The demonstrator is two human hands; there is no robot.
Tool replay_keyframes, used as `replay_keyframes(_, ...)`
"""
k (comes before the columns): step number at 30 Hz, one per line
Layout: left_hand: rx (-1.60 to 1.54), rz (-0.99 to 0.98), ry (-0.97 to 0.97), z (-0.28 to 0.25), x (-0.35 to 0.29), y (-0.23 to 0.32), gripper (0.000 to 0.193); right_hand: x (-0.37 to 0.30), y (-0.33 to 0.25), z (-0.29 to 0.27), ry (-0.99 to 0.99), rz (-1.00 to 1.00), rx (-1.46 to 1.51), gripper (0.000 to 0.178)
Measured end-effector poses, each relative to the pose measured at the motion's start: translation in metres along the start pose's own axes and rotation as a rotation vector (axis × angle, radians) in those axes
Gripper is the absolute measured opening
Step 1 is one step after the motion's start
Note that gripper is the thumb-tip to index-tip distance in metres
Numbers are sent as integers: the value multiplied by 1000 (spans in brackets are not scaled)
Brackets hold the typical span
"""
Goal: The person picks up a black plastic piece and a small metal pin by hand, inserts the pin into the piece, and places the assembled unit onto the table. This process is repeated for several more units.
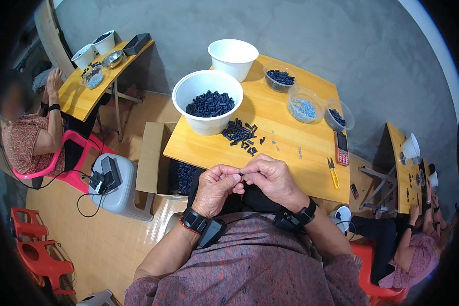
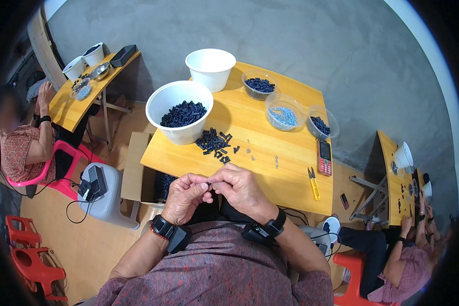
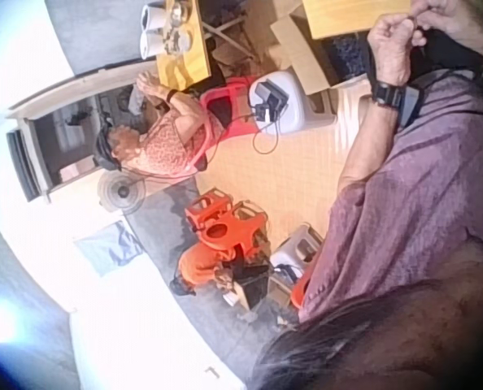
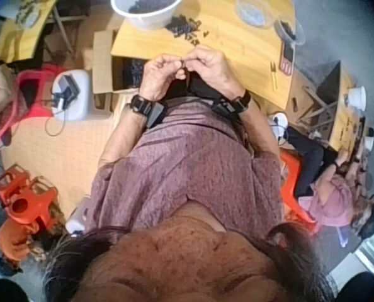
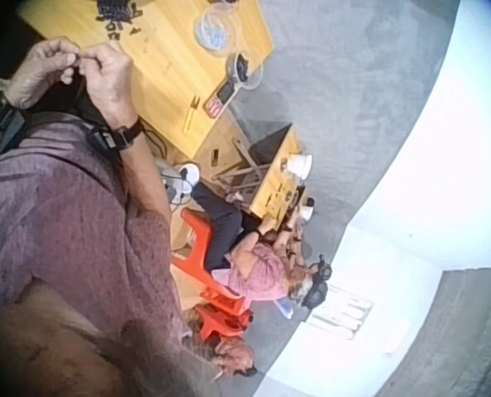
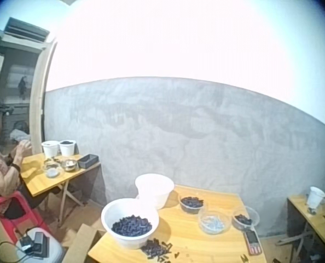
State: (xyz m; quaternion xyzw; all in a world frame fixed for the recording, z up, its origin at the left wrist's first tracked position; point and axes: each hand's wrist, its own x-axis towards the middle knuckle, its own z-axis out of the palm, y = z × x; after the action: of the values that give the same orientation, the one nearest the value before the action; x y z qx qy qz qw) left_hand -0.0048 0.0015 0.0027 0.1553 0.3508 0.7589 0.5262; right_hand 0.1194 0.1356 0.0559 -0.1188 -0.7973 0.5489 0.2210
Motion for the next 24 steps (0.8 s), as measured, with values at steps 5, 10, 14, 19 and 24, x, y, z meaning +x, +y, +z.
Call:
replay_keyframes(5,40,13,32,0,-1,-1,9,2,-2,-2,-35,9,-34,11)
replay_keyframes(10,182,92,45,3,0,-2,8,5,-2,-6,-53,-6,-165,14)
replay_keyframes(14,306,185,43,6,-1,0,8,11,-12,-12,-117,-117,-339,15)
replay_keyframes(19,256,176,39,1,0,-4,6,11,-12,-6,-111,61,-143,14)
replay_keyframes(24,95,99,72,5,0,-2,5,4,6,-4,3,254,301,13)
